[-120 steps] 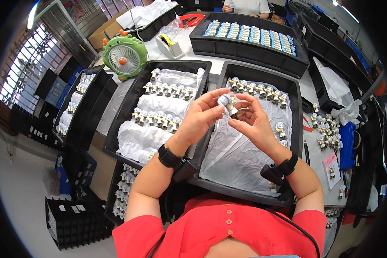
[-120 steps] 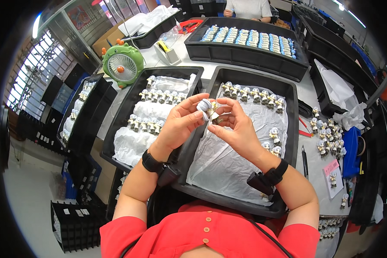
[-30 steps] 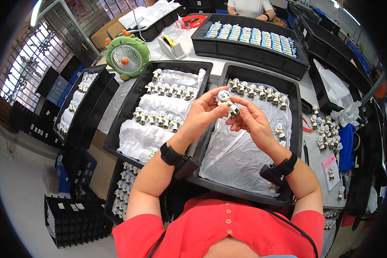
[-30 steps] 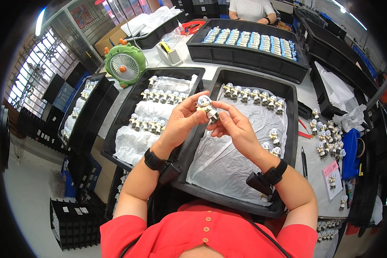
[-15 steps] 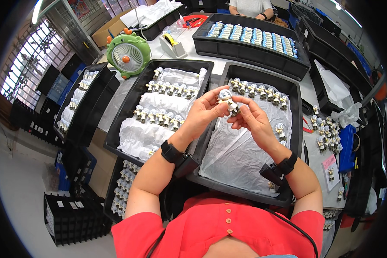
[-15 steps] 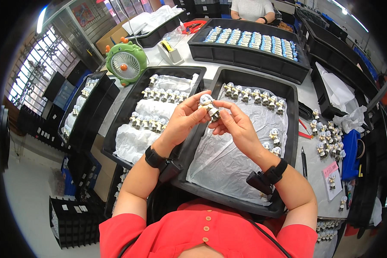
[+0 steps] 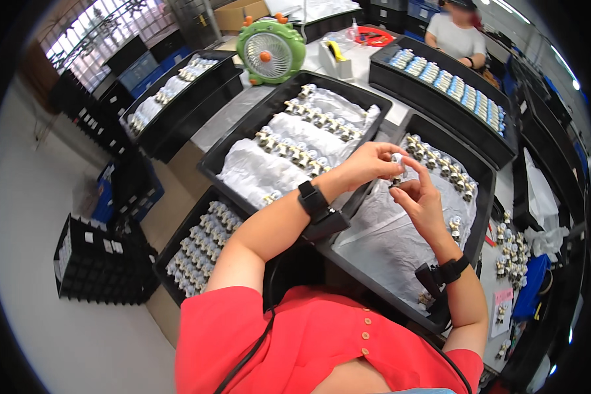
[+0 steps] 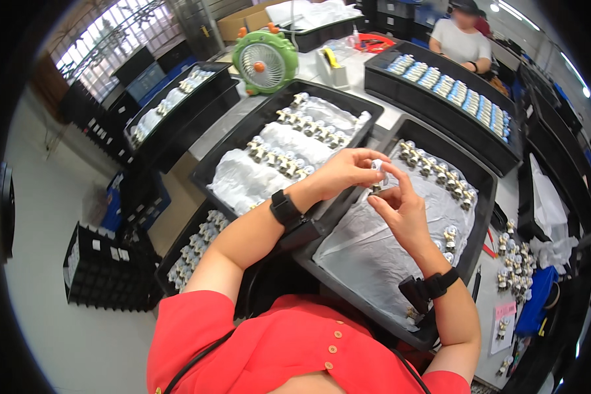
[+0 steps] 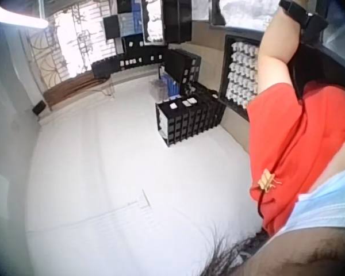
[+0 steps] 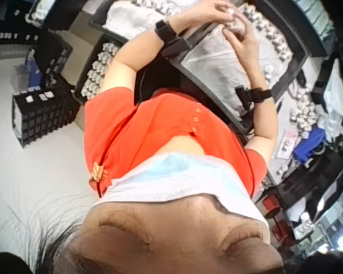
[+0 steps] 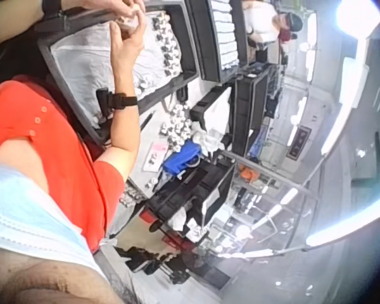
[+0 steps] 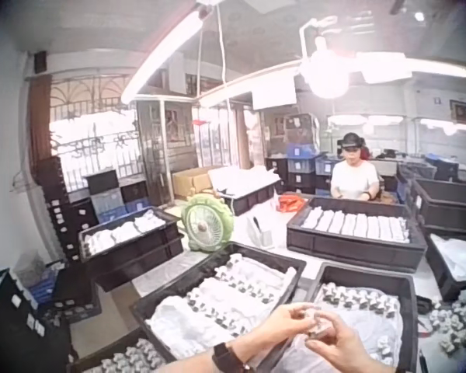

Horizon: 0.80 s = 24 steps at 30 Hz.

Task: The person picks up small cylindrical components from a tray and manipulates them with both hands, occasionally using a pen-like tool to adjust or mark the items. The person places the processed components into a separate tray lined with white paper. The task involves repetitive handling of small parts in a factory setting.

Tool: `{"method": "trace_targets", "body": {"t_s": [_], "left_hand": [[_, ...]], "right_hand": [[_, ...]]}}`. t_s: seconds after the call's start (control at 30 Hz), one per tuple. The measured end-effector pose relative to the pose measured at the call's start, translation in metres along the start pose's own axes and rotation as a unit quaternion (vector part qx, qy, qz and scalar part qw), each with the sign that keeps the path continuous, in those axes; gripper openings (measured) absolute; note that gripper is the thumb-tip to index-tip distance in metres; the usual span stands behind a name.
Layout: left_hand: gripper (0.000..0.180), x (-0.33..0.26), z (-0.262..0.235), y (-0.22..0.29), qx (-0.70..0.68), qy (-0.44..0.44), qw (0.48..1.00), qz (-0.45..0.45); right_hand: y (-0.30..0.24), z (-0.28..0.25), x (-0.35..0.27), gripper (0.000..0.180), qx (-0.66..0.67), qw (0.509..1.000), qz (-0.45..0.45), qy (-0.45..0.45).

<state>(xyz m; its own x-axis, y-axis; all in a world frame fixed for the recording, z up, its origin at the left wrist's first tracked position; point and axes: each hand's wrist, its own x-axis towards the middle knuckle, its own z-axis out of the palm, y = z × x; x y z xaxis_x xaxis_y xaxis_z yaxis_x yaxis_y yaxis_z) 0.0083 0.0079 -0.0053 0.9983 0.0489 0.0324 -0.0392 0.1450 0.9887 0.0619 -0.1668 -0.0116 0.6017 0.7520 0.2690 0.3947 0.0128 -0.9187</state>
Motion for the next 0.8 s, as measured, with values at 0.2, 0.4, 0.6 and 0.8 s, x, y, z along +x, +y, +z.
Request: {"method": "trace_targets", "body": {"t_s": [0.2,0.4,0.6,0.8], "left_hand": [[0.040,-0.034,-0.045,0.061,0.352,0.088,0.930,0.058],[0.039,-0.107,-0.132,0.053,0.555,0.063,0.819,-0.133],[0.039,-0.136,-0.170,0.012,0.618,0.027,0.733,-0.285],[0.043,-0.135,-0.162,0.005,0.594,0.027,0.731,-0.335]], "right_hand": [[0.003,-0.003,0.001,0.058,0.038,0.999,-0.026,-0.001],[-0.005,-0.008,0.002,0.054,0.056,0.997,-0.051,0.013],[-0.003,-0.006,0.001,0.050,0.032,0.999,-0.040,0.000],[0.006,-0.009,0.003,0.043,0.026,0.999,-0.034,0.007]]}}
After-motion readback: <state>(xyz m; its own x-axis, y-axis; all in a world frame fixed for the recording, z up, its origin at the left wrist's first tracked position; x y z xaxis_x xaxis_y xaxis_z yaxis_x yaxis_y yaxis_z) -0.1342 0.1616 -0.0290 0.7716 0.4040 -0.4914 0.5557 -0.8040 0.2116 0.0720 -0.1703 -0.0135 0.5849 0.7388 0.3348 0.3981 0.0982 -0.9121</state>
